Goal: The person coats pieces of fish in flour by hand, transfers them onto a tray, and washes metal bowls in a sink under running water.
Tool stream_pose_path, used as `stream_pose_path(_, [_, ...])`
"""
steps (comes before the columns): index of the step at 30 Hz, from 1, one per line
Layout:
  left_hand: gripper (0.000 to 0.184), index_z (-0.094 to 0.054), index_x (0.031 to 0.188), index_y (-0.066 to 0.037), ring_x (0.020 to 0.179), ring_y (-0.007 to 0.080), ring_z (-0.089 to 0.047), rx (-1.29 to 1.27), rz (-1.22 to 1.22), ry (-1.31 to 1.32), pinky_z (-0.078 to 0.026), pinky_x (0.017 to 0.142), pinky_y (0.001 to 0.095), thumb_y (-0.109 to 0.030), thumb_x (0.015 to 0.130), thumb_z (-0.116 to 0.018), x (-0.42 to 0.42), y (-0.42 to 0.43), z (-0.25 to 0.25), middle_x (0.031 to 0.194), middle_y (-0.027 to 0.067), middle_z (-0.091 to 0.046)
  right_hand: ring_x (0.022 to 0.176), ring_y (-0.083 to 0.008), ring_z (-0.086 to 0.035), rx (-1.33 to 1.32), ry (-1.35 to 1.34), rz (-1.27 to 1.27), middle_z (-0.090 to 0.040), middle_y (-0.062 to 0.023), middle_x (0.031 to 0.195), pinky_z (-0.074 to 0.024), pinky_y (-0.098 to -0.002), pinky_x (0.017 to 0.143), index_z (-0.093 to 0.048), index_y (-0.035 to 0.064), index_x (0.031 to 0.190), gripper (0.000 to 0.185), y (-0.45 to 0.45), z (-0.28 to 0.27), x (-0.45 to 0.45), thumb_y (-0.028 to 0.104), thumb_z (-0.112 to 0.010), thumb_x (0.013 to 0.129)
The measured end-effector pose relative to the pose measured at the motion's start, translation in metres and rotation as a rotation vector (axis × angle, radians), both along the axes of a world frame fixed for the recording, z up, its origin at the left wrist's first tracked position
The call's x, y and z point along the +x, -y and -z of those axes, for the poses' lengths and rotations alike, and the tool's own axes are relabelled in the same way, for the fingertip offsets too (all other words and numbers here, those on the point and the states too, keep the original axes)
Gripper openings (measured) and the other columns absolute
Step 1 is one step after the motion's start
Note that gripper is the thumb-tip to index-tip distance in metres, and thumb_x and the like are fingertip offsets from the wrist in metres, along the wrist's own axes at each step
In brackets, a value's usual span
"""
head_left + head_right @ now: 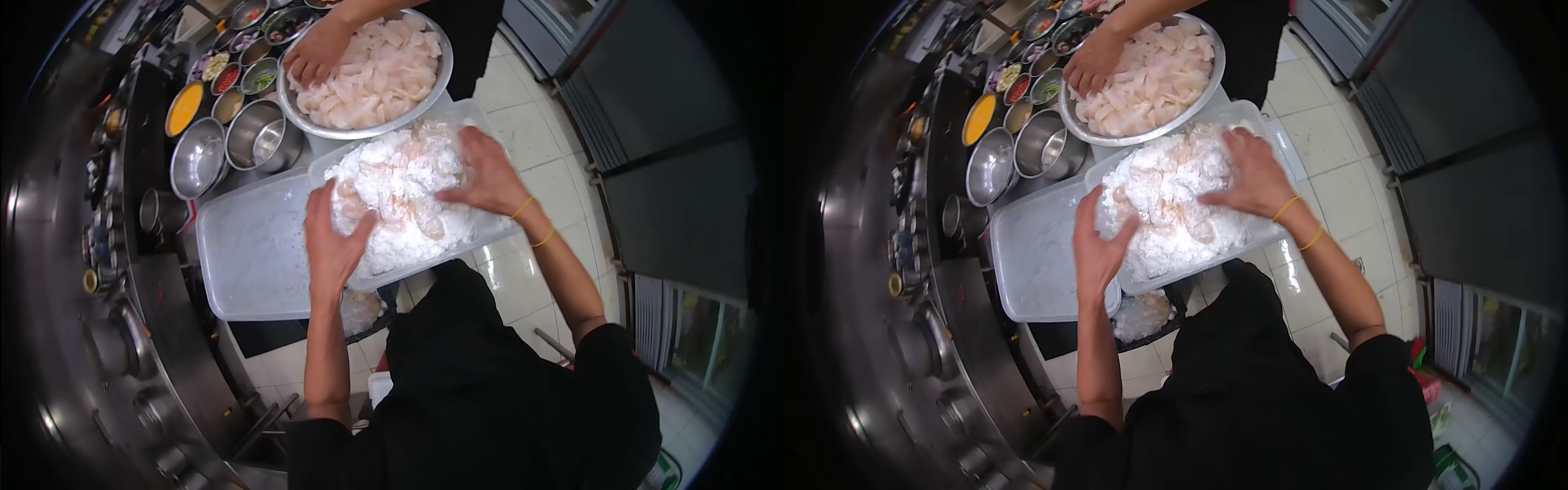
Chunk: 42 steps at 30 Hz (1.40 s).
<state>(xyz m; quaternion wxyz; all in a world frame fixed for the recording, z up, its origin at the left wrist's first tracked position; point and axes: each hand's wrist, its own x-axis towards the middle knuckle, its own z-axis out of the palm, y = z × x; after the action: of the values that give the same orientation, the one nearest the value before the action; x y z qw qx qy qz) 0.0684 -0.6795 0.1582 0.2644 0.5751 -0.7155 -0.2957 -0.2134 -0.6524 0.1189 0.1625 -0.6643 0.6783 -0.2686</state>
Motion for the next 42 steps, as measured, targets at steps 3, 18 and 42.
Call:
stream_pose_path(3, [0.095, -0.041, 0.143, -0.014, 0.126, 0.0498, -0.041, 0.046, 0.117, 0.307, -0.042, 0.101, 0.0508, -0.036, 0.062, -0.083, -0.036, 0.022, 0.026, 0.141, 0.0333, -0.036, 0.138, -0.0470, -0.024, 0.238, -0.240, -0.086, -0.031, -0.0186, 0.150, -0.0322, -0.0619, 0.106, -0.037, 0.0107, 0.144, 0.116, 0.001, -0.029, 0.035, 0.048, -0.089, 0.048])
stream_pose_path(18, [0.056, -0.058, 0.120, -0.003, 0.107, 0.0391, -0.058, -0.015, -0.008, -0.077, -0.047, 0.092, 0.0421, -0.017, 0.068, -0.074, -0.050, 0.030, 0.049, 0.109, 0.0246, -0.061, 0.102, -0.0340, -0.055, 0.115, -0.294, -0.033, -0.060, -0.0054, 0.111, -0.0518, -0.0423, 0.085, -0.057, 0.0125, 0.121, 0.065, 0.034, -0.002, 0.019, 0.015, -0.076, 0.059])
stream_pose_path(42, [0.047, -0.065, 0.108, -0.002, 0.102, 0.0287, -0.063, 0.138, 0.004, -0.152, -0.048, 0.089, 0.0352, -0.020, 0.068, -0.083, -0.025, 0.043, 0.039, 0.106, 0.0167, -0.067, 0.102, -0.0292, -0.059, 0.066, -0.240, -0.417, -0.062, -0.0102, 0.103, -0.0404, -0.0453, 0.083, -0.055, 0.0144, 0.126, 0.071, 0.051, -0.011, 0.050, 0.008, -0.073, 0.058])
